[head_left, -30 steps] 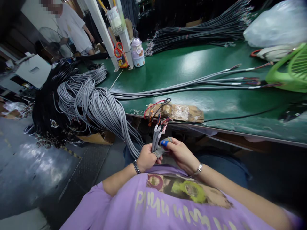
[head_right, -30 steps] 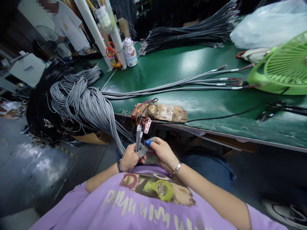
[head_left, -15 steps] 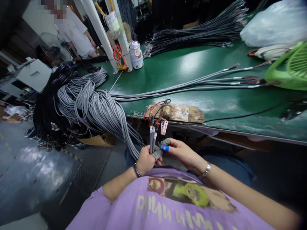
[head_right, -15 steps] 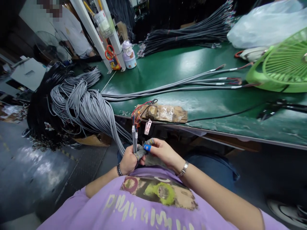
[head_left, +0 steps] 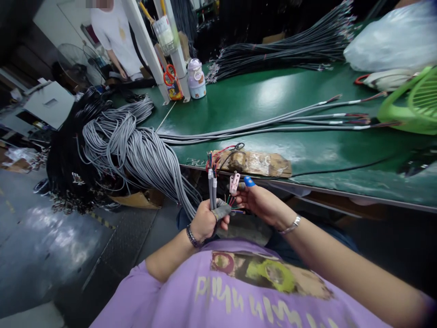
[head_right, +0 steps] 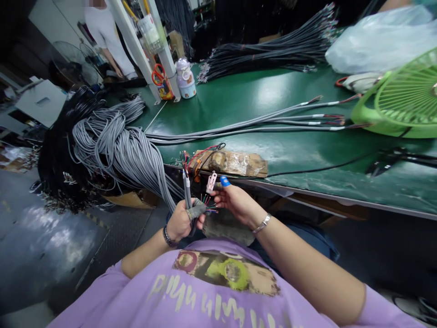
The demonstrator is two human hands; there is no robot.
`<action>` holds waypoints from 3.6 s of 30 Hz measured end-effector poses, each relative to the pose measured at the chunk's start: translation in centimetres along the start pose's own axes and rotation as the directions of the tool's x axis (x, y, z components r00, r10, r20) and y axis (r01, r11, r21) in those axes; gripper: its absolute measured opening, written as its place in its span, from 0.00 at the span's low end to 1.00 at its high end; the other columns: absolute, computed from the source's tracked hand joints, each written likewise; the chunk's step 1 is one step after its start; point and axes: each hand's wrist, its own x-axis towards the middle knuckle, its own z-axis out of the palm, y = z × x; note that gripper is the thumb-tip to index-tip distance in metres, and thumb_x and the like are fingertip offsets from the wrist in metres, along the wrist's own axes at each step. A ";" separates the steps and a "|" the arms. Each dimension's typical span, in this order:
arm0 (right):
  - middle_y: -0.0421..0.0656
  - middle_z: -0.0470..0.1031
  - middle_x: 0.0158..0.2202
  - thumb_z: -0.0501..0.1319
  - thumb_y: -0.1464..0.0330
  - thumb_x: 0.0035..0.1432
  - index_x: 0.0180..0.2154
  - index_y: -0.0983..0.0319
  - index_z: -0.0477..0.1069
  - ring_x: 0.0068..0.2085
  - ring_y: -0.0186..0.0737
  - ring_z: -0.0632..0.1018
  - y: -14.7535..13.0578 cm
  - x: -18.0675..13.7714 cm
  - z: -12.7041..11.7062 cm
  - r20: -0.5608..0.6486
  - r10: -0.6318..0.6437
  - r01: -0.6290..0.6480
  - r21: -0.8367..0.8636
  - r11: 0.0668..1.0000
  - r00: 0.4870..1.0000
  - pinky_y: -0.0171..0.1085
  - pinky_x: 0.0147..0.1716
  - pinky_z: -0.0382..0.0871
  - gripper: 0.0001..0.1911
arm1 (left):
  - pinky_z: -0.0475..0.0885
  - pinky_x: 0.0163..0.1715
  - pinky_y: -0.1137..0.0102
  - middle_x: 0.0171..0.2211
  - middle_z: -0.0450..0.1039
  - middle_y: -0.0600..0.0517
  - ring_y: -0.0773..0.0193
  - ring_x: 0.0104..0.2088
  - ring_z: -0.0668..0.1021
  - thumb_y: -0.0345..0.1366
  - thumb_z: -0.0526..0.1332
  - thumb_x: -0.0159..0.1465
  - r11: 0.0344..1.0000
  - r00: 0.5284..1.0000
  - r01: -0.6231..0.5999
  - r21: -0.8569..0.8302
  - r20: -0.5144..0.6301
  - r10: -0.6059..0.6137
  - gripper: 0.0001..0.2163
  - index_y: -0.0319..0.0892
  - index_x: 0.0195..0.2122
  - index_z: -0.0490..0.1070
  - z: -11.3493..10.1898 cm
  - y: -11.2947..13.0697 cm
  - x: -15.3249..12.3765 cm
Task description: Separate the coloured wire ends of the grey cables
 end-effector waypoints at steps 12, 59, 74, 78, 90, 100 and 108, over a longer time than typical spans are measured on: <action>0.41 0.74 0.23 0.64 0.50 0.52 0.29 0.62 0.72 0.23 0.32 0.72 -1.5 0.3 0.9 0.129 0.029 -0.036 0.055 0.998 0.991 0.31 0.20 0.65 0.21 | 0.61 0.11 0.76 0.15 0.67 0.56 0.72 0.12 0.67 0.54 0.70 0.44 1.000 0.998 0.011 0.002 0.068 -0.011 0.24 0.38 0.26 0.65 0.9 1.4 1.5; 0.42 0.75 0.24 0.65 0.47 0.47 0.29 0.61 0.73 0.24 0.37 0.72 0.2 1.7 2.0 0.063 -0.076 0.065 0.167 0.984 0.995 0.36 0.25 0.67 0.23 | 0.60 0.11 0.76 0.15 0.67 0.55 0.72 0.12 0.67 0.51 0.71 0.43 0.996 0.993 0.065 -0.066 0.103 -0.058 0.22 0.38 0.24 0.66 0.8 1.4 1.7; 0.43 0.75 0.28 0.56 0.43 0.55 0.32 0.60 0.72 0.25 0.36 0.73 0.1 0.6 1.6 0.163 0.024 -0.060 0.219 0.974 0.986 0.35 0.26 0.68 0.26 | 0.60 0.12 0.76 0.15 0.67 0.56 0.72 0.12 0.68 0.54 0.70 0.45 1.000 0.999 0.014 0.008 0.043 -0.014 0.24 0.39 0.25 0.64 1.1 0.8 0.6; 0.42 0.76 0.29 0.60 0.50 0.56 0.32 0.60 0.73 0.25 0.34 0.72 -0.1 0.6 1.5 0.143 -0.021 -0.002 0.158 0.987 0.990 0.34 0.25 0.67 0.19 | 0.62 0.13 0.77 0.17 0.68 0.55 0.73 0.13 0.69 0.53 0.68 0.48 0.999 0.999 -0.045 0.014 -0.010 0.046 0.22 0.38 0.25 0.64 1.4 0.2 -0.1; 0.44 0.73 0.23 0.60 0.43 0.50 0.30 0.62 0.73 0.22 0.38 0.71 0.7 1.4 1.5 0.084 -0.100 0.095 0.056 0.994 0.991 0.37 0.23 0.64 0.27 | 0.63 0.15 0.77 0.19 0.69 0.56 0.73 0.15 0.69 0.52 0.67 0.50 0.993 0.986 -0.119 -0.003 -0.114 0.118 0.20 0.39 0.27 0.65 2.4 -0.7 0.8; 0.42 0.72 0.22 0.61 0.45 0.51 0.29 0.61 0.71 0.20 0.36 0.69 0.6 1.7 2.0 0.083 -0.030 0.016 0.170 0.985 0.996 0.36 0.19 0.64 0.25 | 0.63 0.14 0.77 0.18 0.68 0.56 0.73 0.14 0.69 0.50 0.67 0.51 0.994 0.987 -0.110 -0.018 -0.117 0.107 0.19 0.38 0.27 0.66 2.4 -1.0 1.0; 0.43 0.77 0.33 0.55 0.45 0.56 0.30 0.58 0.72 0.27 0.36 0.74 0.3 1.0 1.9 0.096 -0.020 -0.003 0.235 0.972 0.995 0.36 0.29 0.70 0.24 | 0.65 0.15 0.76 0.19 0.68 0.57 0.72 0.15 0.69 0.51 0.67 0.51 0.994 0.990 -0.108 -0.027 -0.095 0.105 0.20 0.39 0.29 0.66 1.9 -1.4 0.3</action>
